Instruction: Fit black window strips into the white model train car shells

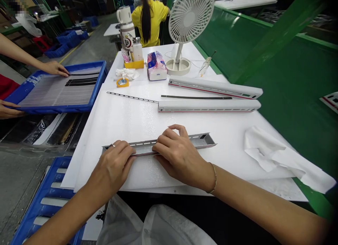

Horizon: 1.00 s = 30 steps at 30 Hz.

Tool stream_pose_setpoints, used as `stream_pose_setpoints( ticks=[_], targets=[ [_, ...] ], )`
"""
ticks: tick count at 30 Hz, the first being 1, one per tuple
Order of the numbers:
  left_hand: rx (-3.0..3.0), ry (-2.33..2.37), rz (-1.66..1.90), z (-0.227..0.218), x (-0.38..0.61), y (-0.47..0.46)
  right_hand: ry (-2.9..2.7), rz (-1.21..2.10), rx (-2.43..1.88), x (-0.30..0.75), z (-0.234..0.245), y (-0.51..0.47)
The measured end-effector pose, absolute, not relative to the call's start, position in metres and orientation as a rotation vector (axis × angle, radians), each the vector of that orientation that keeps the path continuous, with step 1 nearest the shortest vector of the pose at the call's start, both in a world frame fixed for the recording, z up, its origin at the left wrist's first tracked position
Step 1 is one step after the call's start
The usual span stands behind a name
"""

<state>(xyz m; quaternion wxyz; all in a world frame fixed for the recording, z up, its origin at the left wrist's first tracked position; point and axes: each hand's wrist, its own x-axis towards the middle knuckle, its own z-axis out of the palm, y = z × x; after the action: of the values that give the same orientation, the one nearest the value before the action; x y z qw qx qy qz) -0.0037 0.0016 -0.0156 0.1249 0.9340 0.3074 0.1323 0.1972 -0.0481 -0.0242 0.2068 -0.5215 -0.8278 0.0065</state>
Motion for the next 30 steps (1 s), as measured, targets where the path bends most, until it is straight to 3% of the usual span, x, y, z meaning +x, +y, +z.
stream_pose_setpoints(
  ticks=[16,20,22,26,30],
  targets=[
    [2.595,0.987,0.483,-0.018,-0.004,0.003,-2.31,-0.196,-1.337,0.195,-0.024,-0.045],
    [2.098,1.22,0.656,-0.001,-0.004,0.003,-1.793,-0.246,-1.313,0.216,0.005,-0.059],
    [1.648,1.277,0.773,0.004,0.002,-0.001,-1.28,-0.085,-1.343,0.218,0.012,-0.065],
    [0.937,1.047,0.984,0.002,0.03,-0.014,-0.951,0.873,-1.17,0.194,0.011,-0.056],
    [0.858,0.965,1.118,-0.003,0.055,-0.027,-0.93,1.134,-1.048,0.165,0.02,-0.041]
  ],
)
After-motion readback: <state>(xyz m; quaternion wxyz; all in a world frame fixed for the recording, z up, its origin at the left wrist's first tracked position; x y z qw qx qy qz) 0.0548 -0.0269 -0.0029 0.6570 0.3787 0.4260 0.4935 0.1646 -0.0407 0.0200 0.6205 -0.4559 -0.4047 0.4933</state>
